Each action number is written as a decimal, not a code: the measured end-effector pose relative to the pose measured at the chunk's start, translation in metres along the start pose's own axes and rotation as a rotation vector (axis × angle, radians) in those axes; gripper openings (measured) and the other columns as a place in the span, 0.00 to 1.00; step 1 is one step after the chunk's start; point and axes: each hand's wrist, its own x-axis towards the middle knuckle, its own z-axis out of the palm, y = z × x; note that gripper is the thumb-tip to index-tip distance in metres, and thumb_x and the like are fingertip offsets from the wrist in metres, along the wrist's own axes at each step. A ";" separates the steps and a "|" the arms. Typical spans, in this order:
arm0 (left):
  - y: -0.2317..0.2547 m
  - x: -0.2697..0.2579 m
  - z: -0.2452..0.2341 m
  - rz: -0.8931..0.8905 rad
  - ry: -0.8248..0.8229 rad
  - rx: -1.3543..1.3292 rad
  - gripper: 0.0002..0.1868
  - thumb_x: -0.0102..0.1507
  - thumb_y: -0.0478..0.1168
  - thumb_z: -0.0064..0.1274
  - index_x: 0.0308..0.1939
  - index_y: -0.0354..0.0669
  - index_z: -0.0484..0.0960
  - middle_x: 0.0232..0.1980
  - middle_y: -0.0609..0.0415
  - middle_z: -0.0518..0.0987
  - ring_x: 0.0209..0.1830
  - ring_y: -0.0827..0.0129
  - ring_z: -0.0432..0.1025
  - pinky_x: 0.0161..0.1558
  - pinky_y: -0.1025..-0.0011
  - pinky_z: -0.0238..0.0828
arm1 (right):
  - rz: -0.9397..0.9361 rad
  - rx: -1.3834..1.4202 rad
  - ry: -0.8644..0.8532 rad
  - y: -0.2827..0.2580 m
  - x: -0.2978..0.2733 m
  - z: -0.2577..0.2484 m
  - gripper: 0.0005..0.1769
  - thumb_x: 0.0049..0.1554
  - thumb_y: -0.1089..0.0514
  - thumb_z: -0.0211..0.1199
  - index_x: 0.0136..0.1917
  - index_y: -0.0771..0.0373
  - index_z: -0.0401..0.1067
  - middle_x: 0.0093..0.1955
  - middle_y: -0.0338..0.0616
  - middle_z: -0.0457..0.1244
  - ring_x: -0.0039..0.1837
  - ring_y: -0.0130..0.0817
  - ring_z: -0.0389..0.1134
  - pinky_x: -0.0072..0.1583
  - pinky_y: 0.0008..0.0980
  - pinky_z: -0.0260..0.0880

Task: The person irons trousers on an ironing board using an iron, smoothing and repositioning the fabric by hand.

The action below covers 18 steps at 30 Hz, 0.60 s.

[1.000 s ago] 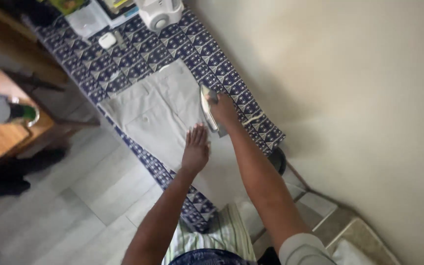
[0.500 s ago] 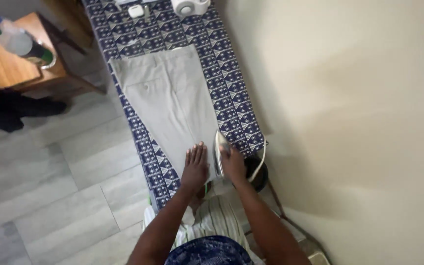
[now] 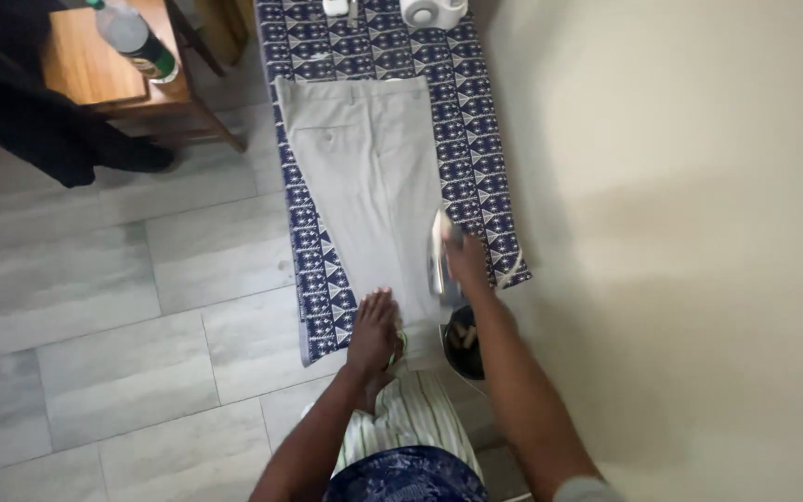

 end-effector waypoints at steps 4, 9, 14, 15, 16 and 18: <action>-0.007 -0.016 0.007 -0.055 0.403 -0.114 0.23 0.62 0.34 0.49 0.62 0.35 0.76 0.73 0.39 0.68 0.76 0.44 0.59 0.75 0.49 0.49 | 0.091 0.043 -0.015 0.037 -0.084 -0.009 0.24 0.62 0.41 0.61 0.38 0.63 0.70 0.26 0.39 0.61 0.25 0.30 0.61 0.30 0.34 0.62; -0.011 -0.030 0.000 -0.233 0.670 -0.264 0.15 0.59 0.31 0.52 0.49 0.39 0.83 0.61 0.42 0.78 0.64 0.46 0.69 0.65 0.52 0.63 | 0.063 0.167 -0.113 0.061 -0.121 0.005 0.20 0.60 0.42 0.63 0.40 0.60 0.68 0.26 0.36 0.57 0.24 0.26 0.58 0.27 0.31 0.59; -0.023 -0.013 0.014 -0.414 0.761 -0.391 0.14 0.59 0.31 0.55 0.49 0.36 0.84 0.60 0.38 0.77 0.61 0.46 0.72 0.60 0.57 0.69 | -0.021 0.051 -0.312 0.019 -0.087 0.040 0.19 0.63 0.42 0.61 0.44 0.59 0.71 0.27 0.33 0.59 0.26 0.26 0.58 0.29 0.30 0.60; -0.025 -0.007 0.020 -0.428 0.764 -0.392 0.14 0.59 0.31 0.55 0.49 0.36 0.84 0.60 0.38 0.77 0.61 0.46 0.72 0.60 0.57 0.69 | -0.019 0.043 -0.324 0.015 -0.075 0.048 0.19 0.63 0.42 0.61 0.44 0.59 0.71 0.27 0.33 0.59 0.26 0.26 0.58 0.29 0.30 0.60; -0.027 -0.001 0.025 -0.578 0.792 -0.570 0.15 0.59 0.32 0.54 0.51 0.38 0.83 0.54 0.39 0.80 0.53 0.49 0.75 0.55 0.59 0.72 | 0.006 0.090 -0.286 0.011 -0.062 0.056 0.17 0.62 0.43 0.61 0.45 0.59 0.72 0.28 0.34 0.60 0.26 0.26 0.59 0.30 0.31 0.60; -0.036 0.019 0.027 -0.727 0.849 -0.746 0.16 0.60 0.34 0.54 0.52 0.39 0.83 0.48 0.41 0.82 0.45 0.51 0.79 0.49 0.61 0.76 | 0.003 0.132 -0.267 -0.018 -0.026 0.074 0.16 0.62 0.44 0.61 0.46 0.59 0.73 0.29 0.35 0.61 0.27 0.26 0.60 0.30 0.32 0.60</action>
